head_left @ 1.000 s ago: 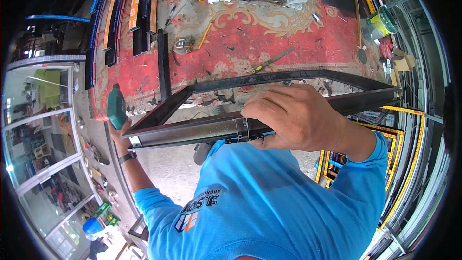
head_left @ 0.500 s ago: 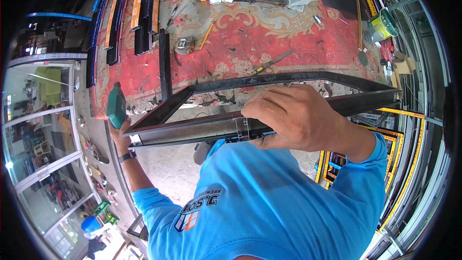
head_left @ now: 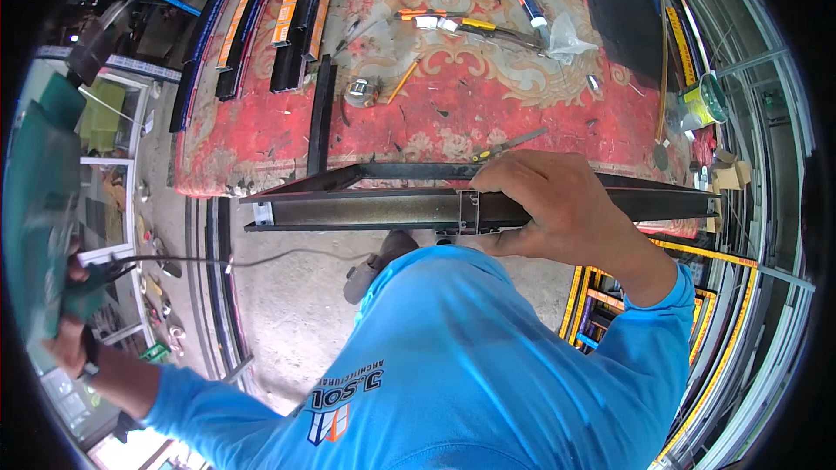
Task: Measure, mark, and secure a metal window frame using a tape measure, pencil, and power drill.
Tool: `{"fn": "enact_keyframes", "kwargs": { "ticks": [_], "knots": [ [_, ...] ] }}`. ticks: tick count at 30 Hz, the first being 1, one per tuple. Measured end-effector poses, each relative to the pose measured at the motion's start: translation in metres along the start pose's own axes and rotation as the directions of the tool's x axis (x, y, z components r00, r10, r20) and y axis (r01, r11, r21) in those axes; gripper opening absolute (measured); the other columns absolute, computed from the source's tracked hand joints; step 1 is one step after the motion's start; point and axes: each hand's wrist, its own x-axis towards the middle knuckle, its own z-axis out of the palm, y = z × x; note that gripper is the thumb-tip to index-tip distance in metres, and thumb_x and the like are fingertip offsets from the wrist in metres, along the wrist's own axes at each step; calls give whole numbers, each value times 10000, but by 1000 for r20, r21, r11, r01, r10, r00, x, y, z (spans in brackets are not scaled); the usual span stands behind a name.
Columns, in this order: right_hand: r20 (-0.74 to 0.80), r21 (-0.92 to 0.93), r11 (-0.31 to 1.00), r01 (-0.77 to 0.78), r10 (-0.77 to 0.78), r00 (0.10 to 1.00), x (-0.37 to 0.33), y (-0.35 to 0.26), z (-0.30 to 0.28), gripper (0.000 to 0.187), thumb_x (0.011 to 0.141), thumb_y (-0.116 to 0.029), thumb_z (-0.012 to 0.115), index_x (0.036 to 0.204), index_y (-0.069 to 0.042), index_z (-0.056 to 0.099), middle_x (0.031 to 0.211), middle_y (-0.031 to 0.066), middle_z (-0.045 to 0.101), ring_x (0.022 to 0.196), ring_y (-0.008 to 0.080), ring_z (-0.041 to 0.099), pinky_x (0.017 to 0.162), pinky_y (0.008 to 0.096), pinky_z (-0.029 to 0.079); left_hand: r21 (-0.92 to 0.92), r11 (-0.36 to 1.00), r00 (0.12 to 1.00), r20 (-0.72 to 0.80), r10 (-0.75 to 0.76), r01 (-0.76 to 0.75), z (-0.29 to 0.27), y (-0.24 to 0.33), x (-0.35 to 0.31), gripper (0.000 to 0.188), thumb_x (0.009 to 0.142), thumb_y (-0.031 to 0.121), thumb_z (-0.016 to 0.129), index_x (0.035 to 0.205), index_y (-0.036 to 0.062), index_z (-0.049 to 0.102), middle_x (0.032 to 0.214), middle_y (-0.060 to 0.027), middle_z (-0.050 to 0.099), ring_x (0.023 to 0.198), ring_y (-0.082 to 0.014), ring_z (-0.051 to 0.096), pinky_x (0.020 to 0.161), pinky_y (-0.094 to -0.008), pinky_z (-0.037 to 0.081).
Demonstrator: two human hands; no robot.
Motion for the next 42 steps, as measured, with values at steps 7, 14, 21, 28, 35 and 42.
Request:
{"fn": "enact_keyframes", "kwargs": {
  "ticks": [7, 14, 21, 28, 35, 42],
  "knots": [
    [41, 77, 994, -78, 75, 996, 4, 2, -4, 551, 766, -308, 944, 1178, -69, 666, 1022, 124, 729, 945, 374, 760, 790, 504, 597, 218, 950, 879, 466, 100, -224, 61, 135, 73, 832, 913, 558, 909, 1483, 7, 658, 1312, -97, 746, 1071, -181, 698, 913, -364, 572],
    [58, 70, 991, -110, 106, 993, 9, 5, -7, 438, 809, -287, 927, 1057, -67, 642, 987, 145, 729, 944, 402, 754, 793, 532, 587, 288, 927, 795, 607, 18, -241, 133, 182, 112, 841, 906, 562, 910, 1482, 4, 657, 1312, -102, 746, 1073, -187, 703, 915, -368, 577],
    [23, 72, 994, -85, 84, 996, 14, 13, -7, 424, 823, -308, 920, 1038, -73, 640, 924, 145, 723, 883, 406, 753, 789, 544, 578, 329, 910, 764, 645, -21, -253, 150, 192, 127, 849, 899, 566, 910, 1480, 1, 656, 1311, -106, 746, 1074, -194, 708, 918, -372, 581],
    [38, 106, 991, -86, 82, 996, 18, 16, -9, 424, 847, -329, 922, 1029, -69, 641, 940, 151, 736, 896, 413, 757, 793, 543, 579, 325, 907, 742, 670, -21, -268, 159, 197, 140, 858, 892, 570, 911, 1478, -1, 654, 1310, -111, 746, 1076, -200, 713, 920, -376, 586],
    [40, 114, 990, -77, 73, 997, 18, 18, -7, 459, 830, -315, 934, 1059, -53, 634, 961, 164, 747, 920, 417, 765, 793, 544, 585, 320, 906, 735, 678, -15, -277, 166, 199, 143, 867, 884, 574, 911, 1476, -4, 653, 1310, -115, 747, 1078, -206, 718, 922, -381, 591],
    [-24, 87, 995, -57, 60, 998, 17, 21, -3, 389, 790, -223, 939, 1046, -122, 665, 922, 75, 735, 861, 348, 757, 721, 499, 569, 325, 899, 732, 682, -8, -293, 166, 204, 155, 875, 877, 578, 912, 1474, -7, 651, 1309, -119, 747, 1080, -212, 723, 925, -385, 596]
  ]
}}
